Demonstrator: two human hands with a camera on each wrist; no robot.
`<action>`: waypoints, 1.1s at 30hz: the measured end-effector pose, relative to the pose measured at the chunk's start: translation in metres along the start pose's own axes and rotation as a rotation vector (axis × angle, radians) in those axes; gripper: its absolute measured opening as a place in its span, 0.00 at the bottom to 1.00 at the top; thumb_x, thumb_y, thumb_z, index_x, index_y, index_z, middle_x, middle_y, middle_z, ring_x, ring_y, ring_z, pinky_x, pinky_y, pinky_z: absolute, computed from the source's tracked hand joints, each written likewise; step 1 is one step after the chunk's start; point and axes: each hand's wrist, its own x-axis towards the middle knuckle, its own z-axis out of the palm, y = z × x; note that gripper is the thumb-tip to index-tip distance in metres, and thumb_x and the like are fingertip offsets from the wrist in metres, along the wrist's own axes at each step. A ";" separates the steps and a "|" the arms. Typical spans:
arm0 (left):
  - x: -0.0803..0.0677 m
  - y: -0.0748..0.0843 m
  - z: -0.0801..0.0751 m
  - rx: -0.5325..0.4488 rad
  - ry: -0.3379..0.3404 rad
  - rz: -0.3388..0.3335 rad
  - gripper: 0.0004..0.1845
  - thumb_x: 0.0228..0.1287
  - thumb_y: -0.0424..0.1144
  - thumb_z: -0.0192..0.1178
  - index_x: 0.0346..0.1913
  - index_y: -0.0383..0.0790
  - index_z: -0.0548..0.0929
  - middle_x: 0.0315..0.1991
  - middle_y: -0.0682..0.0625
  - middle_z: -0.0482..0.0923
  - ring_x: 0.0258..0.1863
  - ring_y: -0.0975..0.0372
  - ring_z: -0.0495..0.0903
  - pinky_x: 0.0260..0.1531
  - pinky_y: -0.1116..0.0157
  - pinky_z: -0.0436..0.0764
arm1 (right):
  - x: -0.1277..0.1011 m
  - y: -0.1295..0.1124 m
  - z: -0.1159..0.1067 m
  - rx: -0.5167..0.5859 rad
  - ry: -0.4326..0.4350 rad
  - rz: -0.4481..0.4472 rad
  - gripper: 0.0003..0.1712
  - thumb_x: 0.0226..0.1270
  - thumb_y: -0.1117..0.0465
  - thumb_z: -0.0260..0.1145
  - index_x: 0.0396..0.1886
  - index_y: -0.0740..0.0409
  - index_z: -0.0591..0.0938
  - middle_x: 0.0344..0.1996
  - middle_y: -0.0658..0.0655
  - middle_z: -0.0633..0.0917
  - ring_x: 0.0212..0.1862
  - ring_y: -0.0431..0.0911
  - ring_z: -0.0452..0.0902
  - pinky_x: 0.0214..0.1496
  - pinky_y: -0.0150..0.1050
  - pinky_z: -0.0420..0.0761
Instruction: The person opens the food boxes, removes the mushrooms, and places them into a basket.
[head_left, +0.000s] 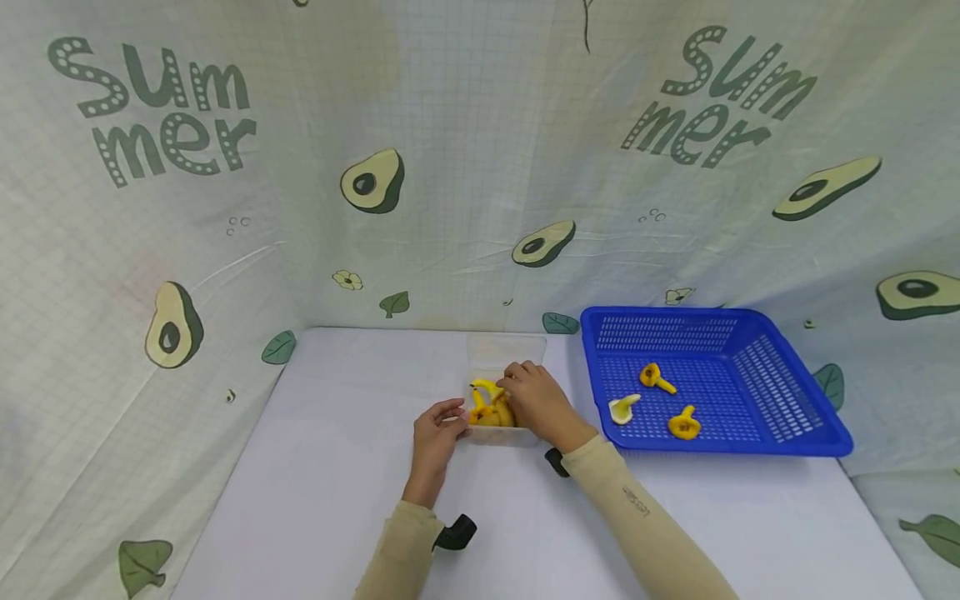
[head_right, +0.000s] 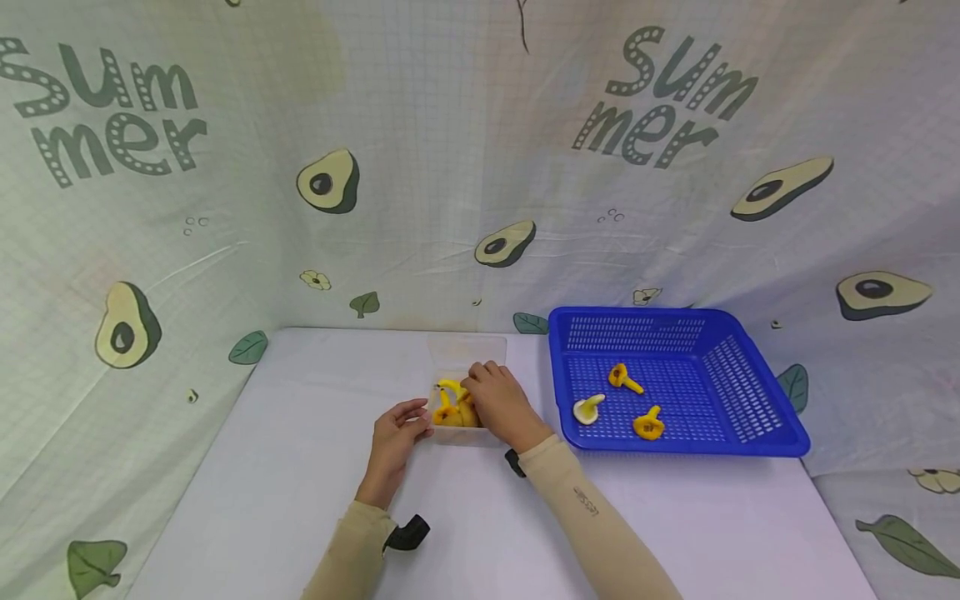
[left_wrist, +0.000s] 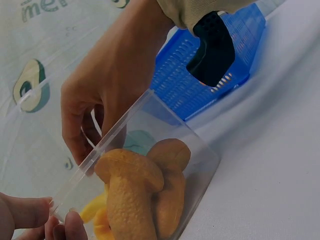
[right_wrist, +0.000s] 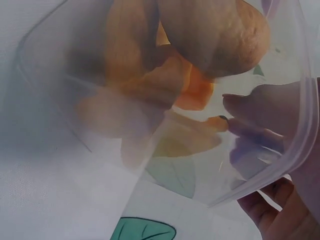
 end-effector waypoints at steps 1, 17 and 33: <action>0.000 0.000 0.000 -0.002 -0.001 0.002 0.18 0.70 0.23 0.64 0.61 0.20 0.80 0.43 0.42 0.80 0.33 0.62 0.79 0.37 0.70 0.89 | 0.000 0.000 0.000 -0.005 0.003 0.010 0.13 0.64 0.68 0.78 0.48 0.57 0.90 0.47 0.57 0.84 0.51 0.53 0.79 0.57 0.48 0.85; 0.000 0.001 0.002 0.003 0.011 0.009 0.17 0.70 0.22 0.64 0.59 0.20 0.81 0.44 0.41 0.80 0.33 0.62 0.79 0.35 0.71 0.88 | -0.009 0.007 -0.001 0.024 0.085 0.014 0.16 0.58 0.78 0.77 0.42 0.58 0.91 0.40 0.56 0.81 0.45 0.51 0.77 0.52 0.44 0.85; 0.000 0.001 0.002 0.031 0.013 0.017 0.17 0.70 0.23 0.65 0.59 0.21 0.81 0.45 0.39 0.80 0.33 0.62 0.79 0.35 0.68 0.89 | -0.012 0.004 -0.010 -0.113 0.023 0.070 0.16 0.51 0.77 0.82 0.39 0.62 0.91 0.37 0.58 0.81 0.43 0.52 0.77 0.51 0.43 0.87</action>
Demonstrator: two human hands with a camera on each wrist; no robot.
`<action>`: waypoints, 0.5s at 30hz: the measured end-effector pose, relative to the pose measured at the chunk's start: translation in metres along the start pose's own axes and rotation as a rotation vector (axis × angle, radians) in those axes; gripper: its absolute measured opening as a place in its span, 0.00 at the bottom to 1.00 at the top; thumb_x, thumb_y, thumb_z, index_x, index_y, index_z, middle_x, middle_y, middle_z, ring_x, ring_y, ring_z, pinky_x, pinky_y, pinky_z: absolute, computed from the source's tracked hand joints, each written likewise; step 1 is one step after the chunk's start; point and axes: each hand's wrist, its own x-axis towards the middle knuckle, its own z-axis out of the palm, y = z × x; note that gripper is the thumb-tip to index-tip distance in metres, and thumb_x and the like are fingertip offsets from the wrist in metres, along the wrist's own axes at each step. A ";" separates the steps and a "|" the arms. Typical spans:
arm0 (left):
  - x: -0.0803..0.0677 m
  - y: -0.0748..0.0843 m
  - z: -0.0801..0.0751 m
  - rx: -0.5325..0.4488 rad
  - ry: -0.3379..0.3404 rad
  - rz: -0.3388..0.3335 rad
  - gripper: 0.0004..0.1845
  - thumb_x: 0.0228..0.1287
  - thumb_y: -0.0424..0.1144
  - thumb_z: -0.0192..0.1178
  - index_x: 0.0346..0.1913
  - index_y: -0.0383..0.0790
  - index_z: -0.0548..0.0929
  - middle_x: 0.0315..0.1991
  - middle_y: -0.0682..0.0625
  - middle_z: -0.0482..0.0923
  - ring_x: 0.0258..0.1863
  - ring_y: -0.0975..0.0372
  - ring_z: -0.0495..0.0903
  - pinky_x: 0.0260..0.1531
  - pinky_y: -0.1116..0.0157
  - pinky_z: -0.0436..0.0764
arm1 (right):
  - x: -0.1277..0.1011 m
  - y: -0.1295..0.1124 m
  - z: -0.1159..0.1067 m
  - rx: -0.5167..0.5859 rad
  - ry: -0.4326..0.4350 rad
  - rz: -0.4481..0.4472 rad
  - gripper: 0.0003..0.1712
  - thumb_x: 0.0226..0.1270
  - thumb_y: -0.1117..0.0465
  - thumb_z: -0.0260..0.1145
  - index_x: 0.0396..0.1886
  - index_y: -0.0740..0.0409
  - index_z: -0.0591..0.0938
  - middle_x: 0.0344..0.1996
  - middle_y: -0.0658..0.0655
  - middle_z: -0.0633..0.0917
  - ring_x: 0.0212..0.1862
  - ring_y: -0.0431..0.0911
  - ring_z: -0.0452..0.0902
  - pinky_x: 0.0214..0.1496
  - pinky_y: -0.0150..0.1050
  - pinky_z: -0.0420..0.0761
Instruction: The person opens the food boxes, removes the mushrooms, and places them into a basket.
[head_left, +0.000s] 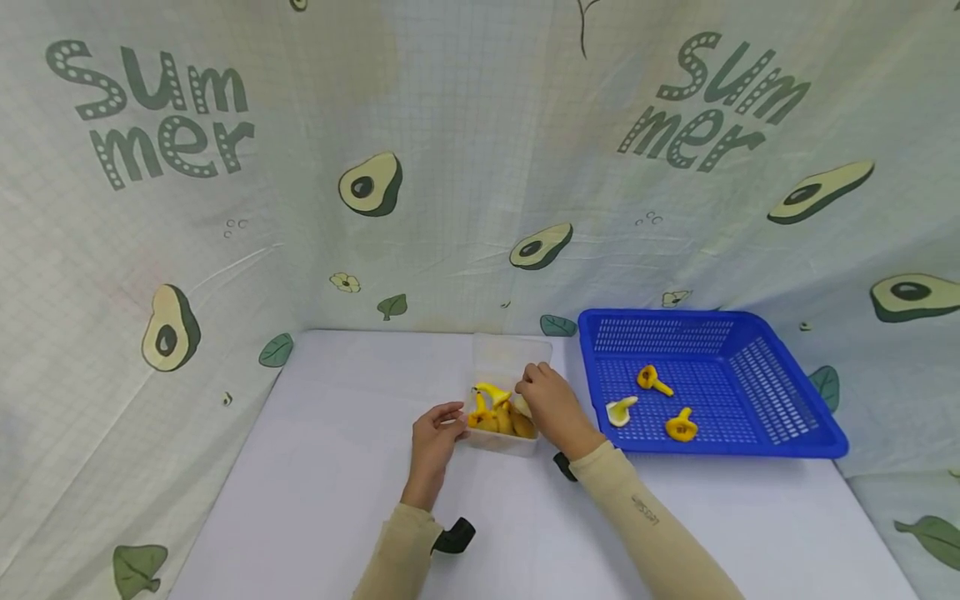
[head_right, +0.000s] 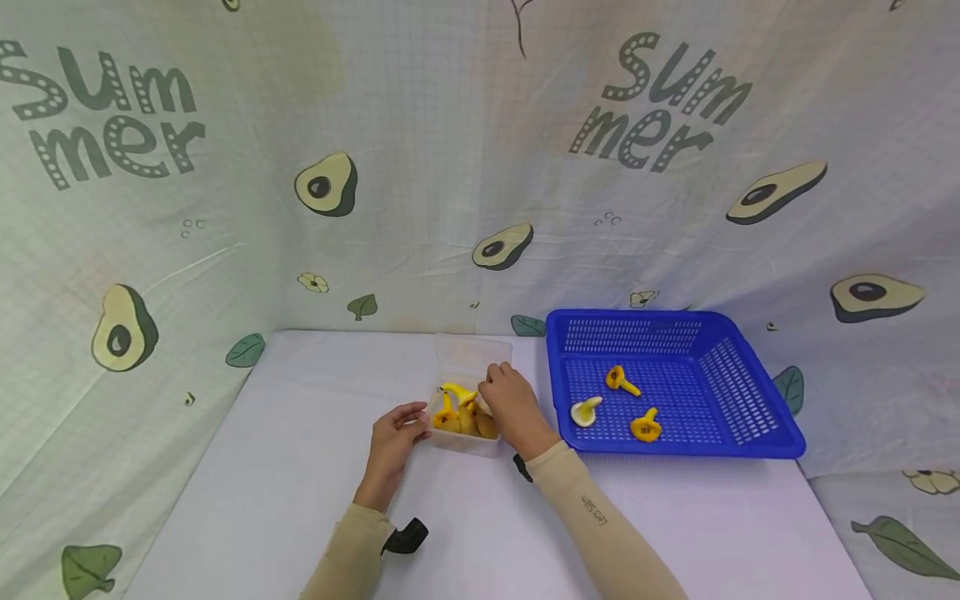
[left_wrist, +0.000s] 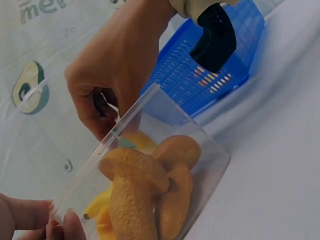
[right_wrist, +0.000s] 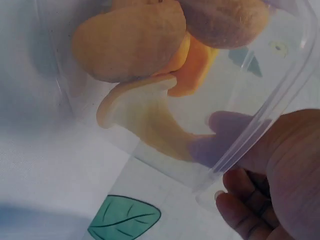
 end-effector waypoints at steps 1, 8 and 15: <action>0.000 0.000 0.000 0.002 0.000 -0.001 0.17 0.70 0.23 0.65 0.59 0.21 0.81 0.46 0.39 0.80 0.33 0.62 0.79 0.35 0.68 0.89 | 0.000 -0.001 -0.001 -0.004 -0.008 0.005 0.16 0.50 0.76 0.83 0.39 0.62 0.91 0.37 0.58 0.81 0.43 0.52 0.77 0.51 0.43 0.87; -0.002 0.000 0.000 -0.008 0.000 -0.004 0.16 0.70 0.23 0.64 0.58 0.21 0.82 0.45 0.40 0.80 0.33 0.62 0.80 0.35 0.70 0.89 | 0.002 -0.003 -0.008 -0.022 -0.053 0.035 0.18 0.48 0.77 0.84 0.39 0.63 0.91 0.37 0.59 0.81 0.42 0.53 0.76 0.48 0.44 0.86; -0.003 -0.002 0.000 0.005 0.008 0.002 0.15 0.71 0.23 0.64 0.58 0.22 0.83 0.44 0.40 0.80 0.33 0.61 0.80 0.36 0.69 0.89 | 0.007 0.004 -0.006 -0.005 -0.082 0.022 0.15 0.55 0.78 0.79 0.39 0.60 0.91 0.38 0.58 0.83 0.43 0.52 0.78 0.48 0.43 0.88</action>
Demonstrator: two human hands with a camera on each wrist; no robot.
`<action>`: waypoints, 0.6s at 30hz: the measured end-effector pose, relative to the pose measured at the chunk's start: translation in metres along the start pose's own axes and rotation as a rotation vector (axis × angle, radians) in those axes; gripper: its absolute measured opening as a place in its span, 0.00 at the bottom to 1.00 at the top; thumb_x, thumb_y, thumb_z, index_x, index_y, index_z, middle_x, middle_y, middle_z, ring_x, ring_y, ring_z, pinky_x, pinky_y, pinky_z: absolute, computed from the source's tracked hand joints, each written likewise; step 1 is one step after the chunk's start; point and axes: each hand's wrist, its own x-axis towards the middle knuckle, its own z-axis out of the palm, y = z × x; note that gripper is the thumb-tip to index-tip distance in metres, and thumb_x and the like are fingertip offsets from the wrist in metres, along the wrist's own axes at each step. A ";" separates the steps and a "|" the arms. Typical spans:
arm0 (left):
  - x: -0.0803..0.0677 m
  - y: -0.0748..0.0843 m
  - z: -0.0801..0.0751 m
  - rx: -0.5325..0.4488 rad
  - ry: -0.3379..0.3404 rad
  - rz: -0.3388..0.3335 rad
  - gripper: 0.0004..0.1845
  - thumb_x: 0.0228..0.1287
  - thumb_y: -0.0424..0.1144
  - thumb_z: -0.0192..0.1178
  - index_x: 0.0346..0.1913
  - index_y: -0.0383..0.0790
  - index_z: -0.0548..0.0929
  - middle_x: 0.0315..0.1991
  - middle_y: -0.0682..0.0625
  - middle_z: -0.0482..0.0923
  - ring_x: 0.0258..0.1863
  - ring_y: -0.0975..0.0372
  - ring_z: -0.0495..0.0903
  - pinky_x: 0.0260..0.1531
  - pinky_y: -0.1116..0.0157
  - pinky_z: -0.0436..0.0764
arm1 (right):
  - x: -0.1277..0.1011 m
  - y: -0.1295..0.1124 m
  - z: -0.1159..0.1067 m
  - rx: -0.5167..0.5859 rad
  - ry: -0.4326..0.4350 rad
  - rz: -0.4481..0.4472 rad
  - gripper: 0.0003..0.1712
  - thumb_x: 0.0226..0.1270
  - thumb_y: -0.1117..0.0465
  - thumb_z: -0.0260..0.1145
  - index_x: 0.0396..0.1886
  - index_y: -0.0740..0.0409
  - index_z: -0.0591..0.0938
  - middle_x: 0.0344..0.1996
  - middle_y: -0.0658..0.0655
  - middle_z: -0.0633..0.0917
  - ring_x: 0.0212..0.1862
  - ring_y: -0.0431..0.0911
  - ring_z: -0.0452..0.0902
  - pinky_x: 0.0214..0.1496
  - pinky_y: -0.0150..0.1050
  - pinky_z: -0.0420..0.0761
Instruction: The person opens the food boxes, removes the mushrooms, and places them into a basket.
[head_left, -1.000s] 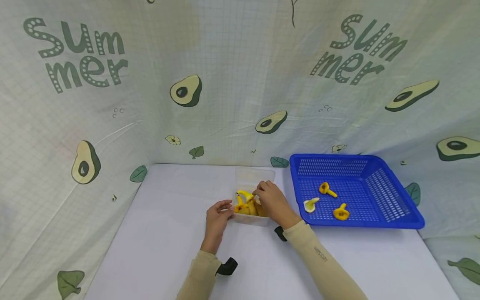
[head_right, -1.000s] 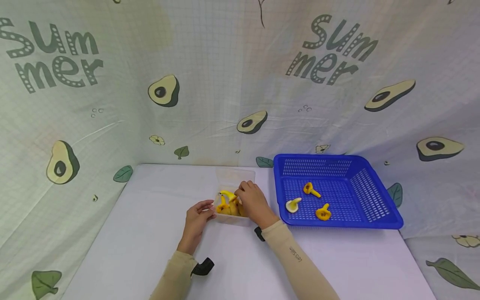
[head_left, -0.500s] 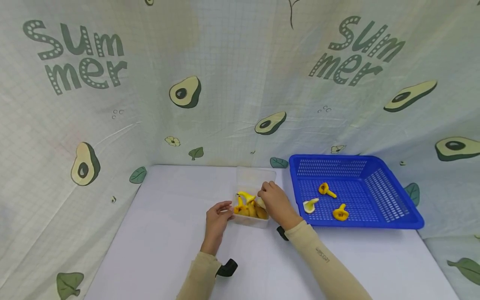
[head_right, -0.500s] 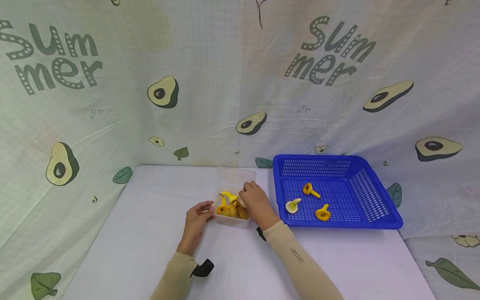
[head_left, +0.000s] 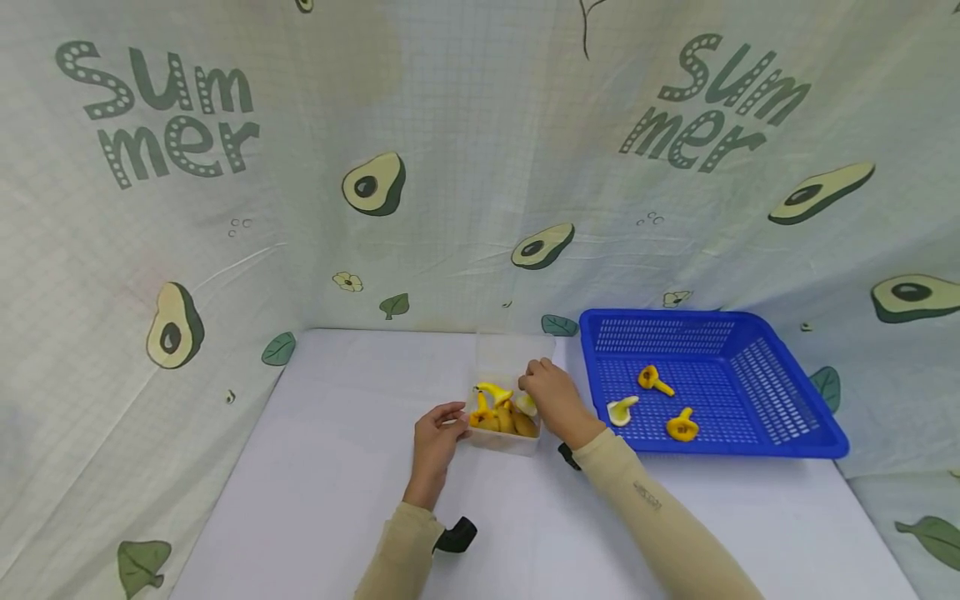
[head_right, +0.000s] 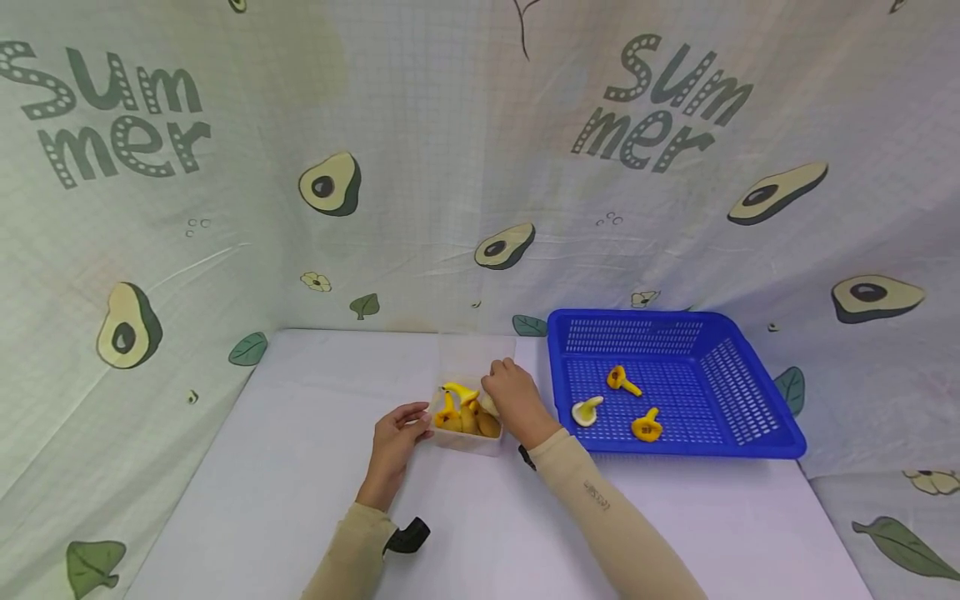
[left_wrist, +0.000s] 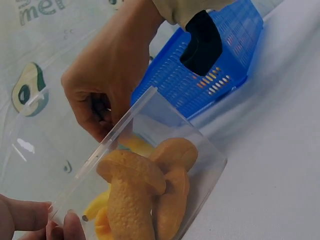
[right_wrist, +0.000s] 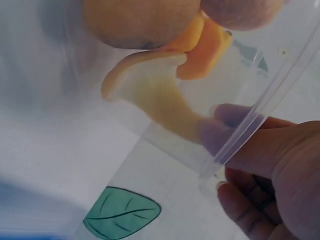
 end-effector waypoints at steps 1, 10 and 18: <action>0.000 0.000 0.000 -0.003 0.001 0.003 0.15 0.71 0.23 0.64 0.58 0.21 0.82 0.44 0.41 0.80 0.33 0.61 0.80 0.36 0.69 0.89 | 0.000 0.002 0.001 0.010 0.008 -0.011 0.15 0.56 0.79 0.78 0.39 0.59 0.92 0.38 0.58 0.83 0.43 0.52 0.78 0.48 0.43 0.88; -0.004 0.001 0.005 -0.067 -0.002 0.015 0.16 0.71 0.22 0.62 0.59 0.19 0.80 0.41 0.43 0.77 0.32 0.62 0.78 0.36 0.70 0.89 | 0.002 0.015 0.008 0.065 0.144 -0.139 0.15 0.60 0.79 0.76 0.37 0.54 0.91 0.39 0.54 0.84 0.44 0.49 0.80 0.48 0.40 0.88; -0.005 -0.003 0.008 -0.065 0.030 0.010 0.16 0.70 0.21 0.62 0.59 0.19 0.80 0.40 0.43 0.77 0.30 0.62 0.78 0.35 0.71 0.89 | -0.006 0.013 0.003 0.028 0.225 -0.213 0.15 0.57 0.78 0.79 0.36 0.54 0.90 0.40 0.54 0.84 0.45 0.49 0.79 0.49 0.40 0.88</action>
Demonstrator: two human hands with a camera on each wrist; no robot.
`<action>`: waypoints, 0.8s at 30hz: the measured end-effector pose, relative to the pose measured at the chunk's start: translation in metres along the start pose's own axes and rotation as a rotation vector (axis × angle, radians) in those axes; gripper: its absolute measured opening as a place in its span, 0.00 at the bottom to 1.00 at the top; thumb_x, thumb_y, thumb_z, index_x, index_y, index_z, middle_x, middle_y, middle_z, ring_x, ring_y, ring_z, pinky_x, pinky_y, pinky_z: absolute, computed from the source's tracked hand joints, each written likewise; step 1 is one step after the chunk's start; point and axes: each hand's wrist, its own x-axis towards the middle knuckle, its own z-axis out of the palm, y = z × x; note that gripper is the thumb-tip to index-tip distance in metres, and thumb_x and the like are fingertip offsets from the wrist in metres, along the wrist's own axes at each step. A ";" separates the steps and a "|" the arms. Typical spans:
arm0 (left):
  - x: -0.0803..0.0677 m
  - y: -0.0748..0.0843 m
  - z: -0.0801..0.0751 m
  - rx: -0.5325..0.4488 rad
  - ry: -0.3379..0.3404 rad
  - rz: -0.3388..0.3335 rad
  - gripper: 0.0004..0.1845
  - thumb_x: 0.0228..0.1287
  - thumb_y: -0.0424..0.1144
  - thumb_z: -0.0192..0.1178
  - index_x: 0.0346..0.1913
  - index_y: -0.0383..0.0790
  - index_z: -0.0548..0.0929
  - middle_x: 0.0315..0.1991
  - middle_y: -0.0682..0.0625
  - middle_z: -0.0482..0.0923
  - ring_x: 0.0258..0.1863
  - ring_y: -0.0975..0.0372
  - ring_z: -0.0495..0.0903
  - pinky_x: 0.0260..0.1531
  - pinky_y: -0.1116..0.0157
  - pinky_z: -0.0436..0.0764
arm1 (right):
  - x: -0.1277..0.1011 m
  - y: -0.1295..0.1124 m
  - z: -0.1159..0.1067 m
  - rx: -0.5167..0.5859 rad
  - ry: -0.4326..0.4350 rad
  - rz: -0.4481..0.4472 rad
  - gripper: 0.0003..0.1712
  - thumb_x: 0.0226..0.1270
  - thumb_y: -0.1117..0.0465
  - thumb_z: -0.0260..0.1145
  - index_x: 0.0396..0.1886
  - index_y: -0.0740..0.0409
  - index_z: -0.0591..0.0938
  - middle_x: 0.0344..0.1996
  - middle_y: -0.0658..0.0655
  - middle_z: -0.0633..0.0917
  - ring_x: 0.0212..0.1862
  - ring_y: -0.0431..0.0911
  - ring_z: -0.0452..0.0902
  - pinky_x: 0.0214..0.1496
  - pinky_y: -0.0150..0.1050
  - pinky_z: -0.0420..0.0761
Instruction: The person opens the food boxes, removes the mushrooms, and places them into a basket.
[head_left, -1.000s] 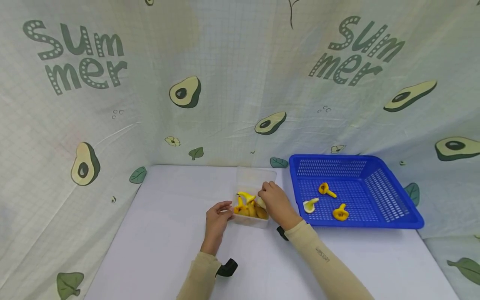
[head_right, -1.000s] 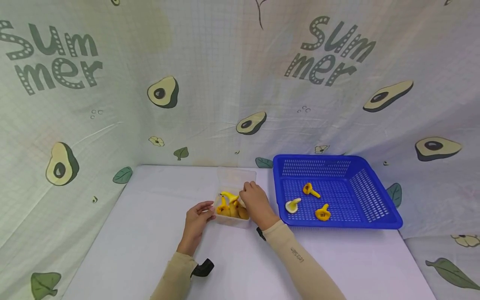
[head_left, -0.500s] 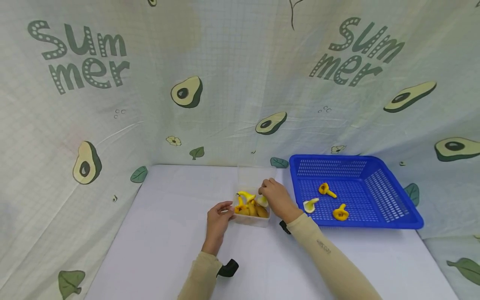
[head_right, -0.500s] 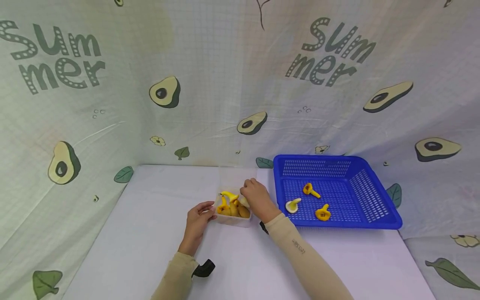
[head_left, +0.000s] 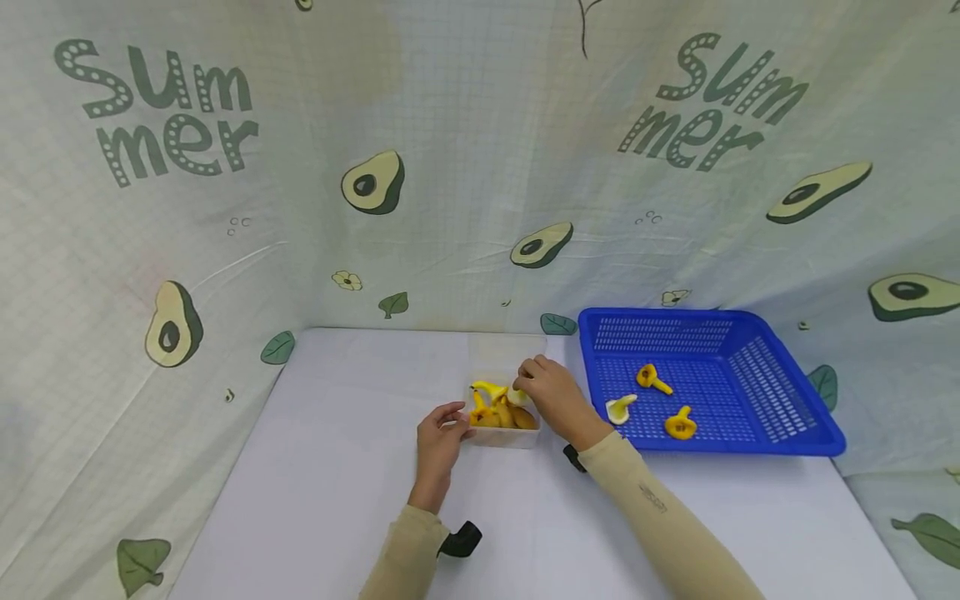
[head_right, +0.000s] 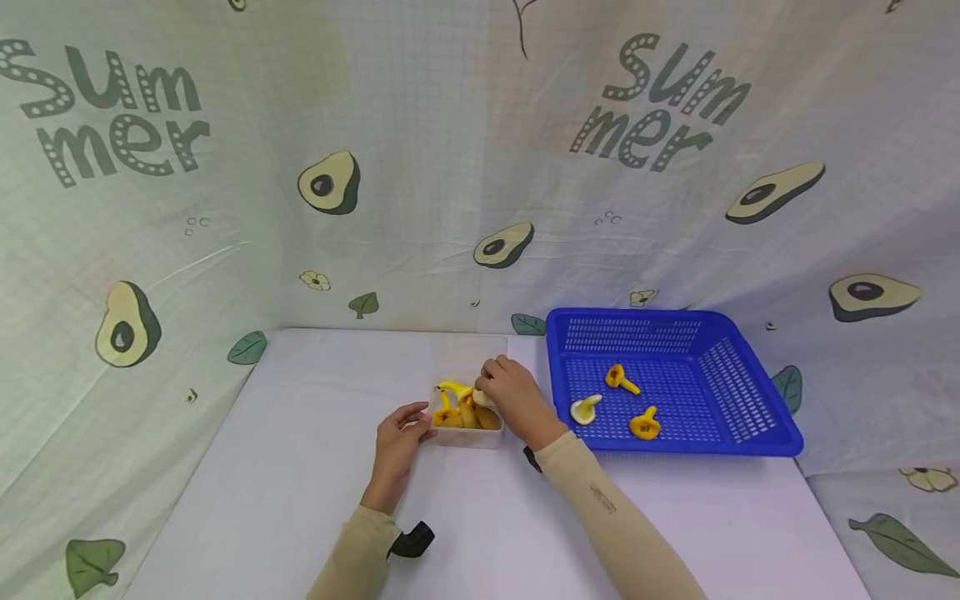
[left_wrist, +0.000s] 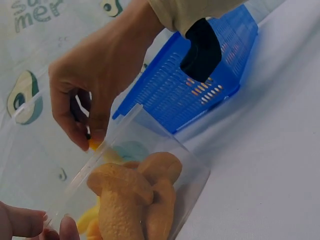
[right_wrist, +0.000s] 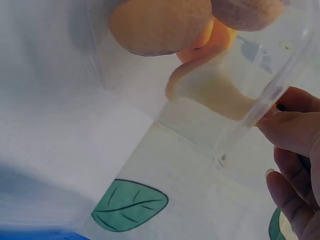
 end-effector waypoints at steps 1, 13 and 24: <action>0.000 0.000 0.000 0.005 0.002 0.000 0.16 0.70 0.21 0.61 0.59 0.19 0.80 0.40 0.43 0.76 0.30 0.62 0.78 0.35 0.71 0.89 | -0.001 0.000 -0.001 -0.009 0.014 -0.010 0.16 0.57 0.77 0.79 0.36 0.53 0.90 0.40 0.54 0.84 0.45 0.49 0.79 0.49 0.40 0.88; 0.002 0.001 -0.001 0.004 -0.012 0.001 0.17 0.71 0.21 0.60 0.60 0.19 0.80 0.40 0.44 0.76 0.30 0.62 0.77 0.36 0.70 0.89 | -0.015 -0.004 -0.021 -0.098 0.107 -0.092 0.16 0.54 0.76 0.81 0.37 0.54 0.89 0.41 0.54 0.84 0.47 0.51 0.79 0.56 0.45 0.86; -0.001 0.002 -0.001 -0.016 -0.042 0.009 0.17 0.71 0.21 0.60 0.60 0.18 0.78 0.40 0.43 0.75 0.29 0.63 0.77 0.35 0.69 0.90 | -0.029 -0.006 -0.045 -0.054 0.225 -0.091 0.16 0.49 0.75 0.83 0.35 0.56 0.91 0.37 0.55 0.85 0.44 0.52 0.81 0.52 0.47 0.87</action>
